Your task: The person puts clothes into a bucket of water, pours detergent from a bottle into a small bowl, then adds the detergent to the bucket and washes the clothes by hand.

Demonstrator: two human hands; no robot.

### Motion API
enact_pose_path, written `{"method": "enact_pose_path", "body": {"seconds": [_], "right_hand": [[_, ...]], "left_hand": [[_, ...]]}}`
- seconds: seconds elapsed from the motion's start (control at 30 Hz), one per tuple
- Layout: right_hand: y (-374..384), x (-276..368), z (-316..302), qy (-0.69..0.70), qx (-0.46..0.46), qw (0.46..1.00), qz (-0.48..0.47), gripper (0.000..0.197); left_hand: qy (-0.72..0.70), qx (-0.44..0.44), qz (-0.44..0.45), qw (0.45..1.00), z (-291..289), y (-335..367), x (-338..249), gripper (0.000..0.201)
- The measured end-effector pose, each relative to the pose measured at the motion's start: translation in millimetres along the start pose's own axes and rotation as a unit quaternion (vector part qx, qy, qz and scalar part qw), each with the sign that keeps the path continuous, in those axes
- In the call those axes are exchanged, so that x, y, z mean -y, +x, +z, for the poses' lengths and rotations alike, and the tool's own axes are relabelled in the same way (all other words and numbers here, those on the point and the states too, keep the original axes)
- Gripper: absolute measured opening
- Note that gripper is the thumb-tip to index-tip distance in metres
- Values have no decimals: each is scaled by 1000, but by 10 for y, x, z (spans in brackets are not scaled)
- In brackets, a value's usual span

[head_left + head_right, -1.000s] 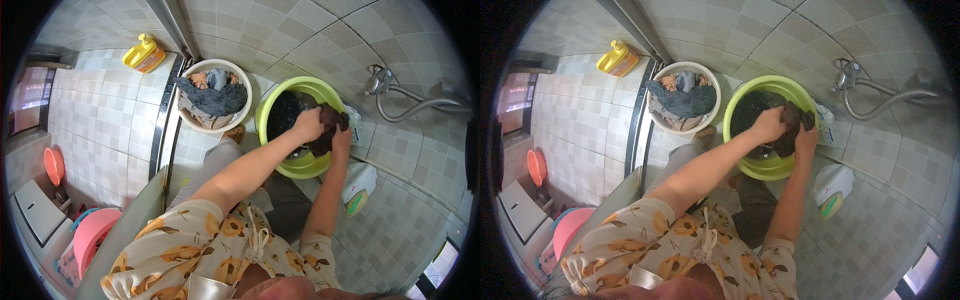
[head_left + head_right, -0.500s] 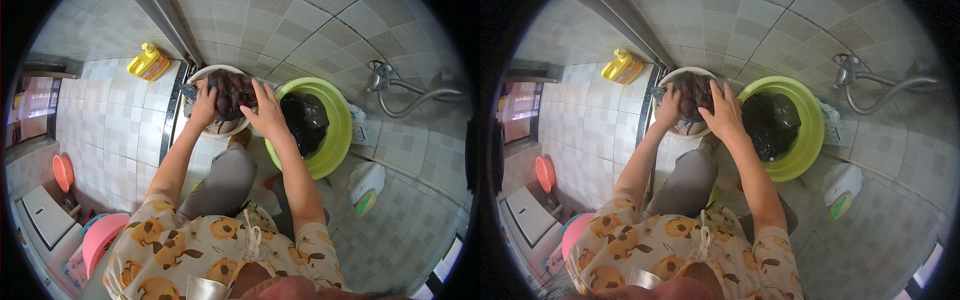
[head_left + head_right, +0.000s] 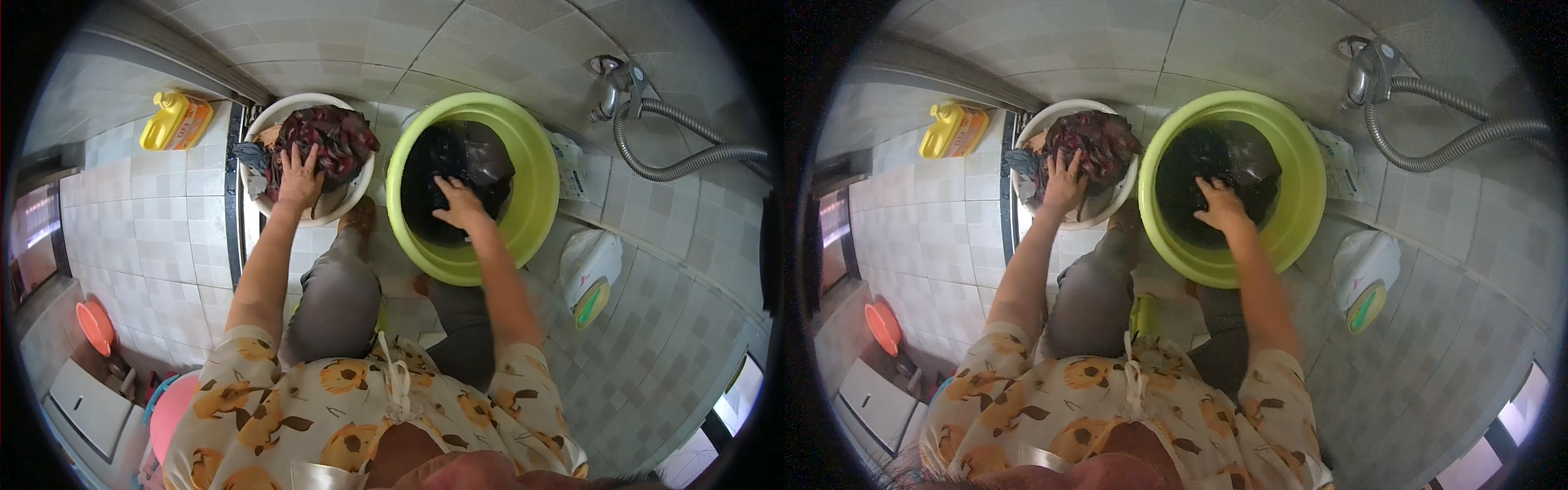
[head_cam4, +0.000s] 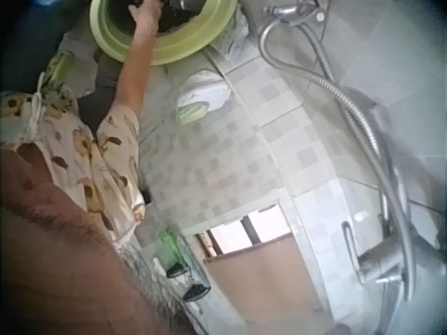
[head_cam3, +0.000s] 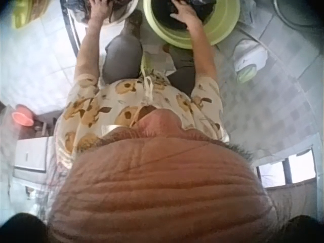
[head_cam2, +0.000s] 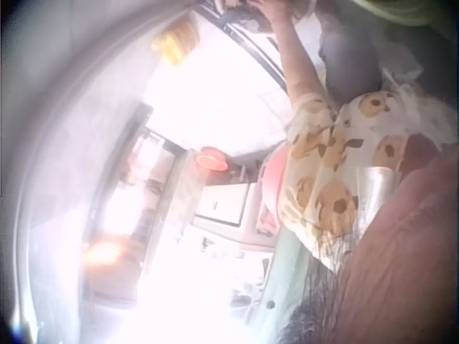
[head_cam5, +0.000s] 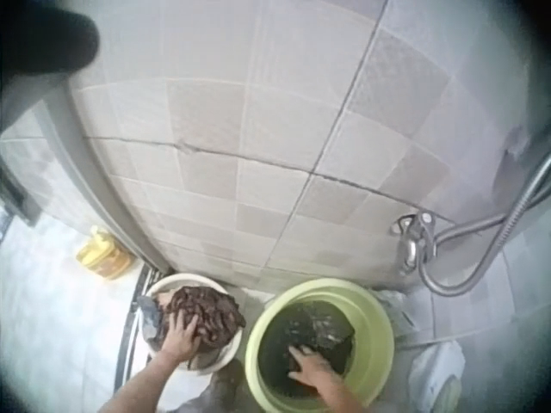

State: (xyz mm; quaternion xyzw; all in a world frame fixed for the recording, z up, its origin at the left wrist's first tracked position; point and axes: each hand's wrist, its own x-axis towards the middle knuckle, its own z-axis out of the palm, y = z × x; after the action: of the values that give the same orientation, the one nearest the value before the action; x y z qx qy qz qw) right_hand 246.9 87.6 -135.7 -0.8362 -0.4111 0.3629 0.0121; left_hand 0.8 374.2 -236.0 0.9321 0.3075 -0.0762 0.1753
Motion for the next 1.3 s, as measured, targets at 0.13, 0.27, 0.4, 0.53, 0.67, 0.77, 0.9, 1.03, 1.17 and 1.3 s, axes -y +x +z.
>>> {"method": "enact_pose_path", "body": {"seconds": [0.13,0.27,0.4,0.53,0.67,0.77,0.9,1.03,1.17,1.3], "right_hand": [[345,-164,370,-58,183,969,156,65],[140,-53,193,30,171,982,71,41],[-422,-296,-368,117,1,993,-33,39],[-1154,-12,-1245,194,-147,969,-45,43],[-1766,250,-1708,215,-290,931,-50,37],[-2123,458,-1927,248,-380,887,-80,29],[-2528,707,-2108,293,-455,835,-96,27],[-2580,699,-2035,313,-504,799,-99,34],[-2133,232,-1626,496,-427,749,-103,38],[-1550,-307,-829,719,-322,615,-37,38]], "left_hand": [[13,73,12,997,-185,297,-189,69],[-10,30,-50,998,-206,141,-219,70],[-69,-5,-36,997,-319,32,-205,73],[-108,-150,-32,982,-876,-50,-575,56],[-409,-102,128,898,-1674,-177,-1398,55],[-435,36,252,864,-2112,-348,-2158,85],[-388,38,227,892,-1929,-321,-3044,98],[-744,176,157,625,-1532,-310,-3264,59],[-852,150,-33,500,-1694,-364,-3383,35],[-866,168,-39,469,-1989,-475,-3541,33]]}}
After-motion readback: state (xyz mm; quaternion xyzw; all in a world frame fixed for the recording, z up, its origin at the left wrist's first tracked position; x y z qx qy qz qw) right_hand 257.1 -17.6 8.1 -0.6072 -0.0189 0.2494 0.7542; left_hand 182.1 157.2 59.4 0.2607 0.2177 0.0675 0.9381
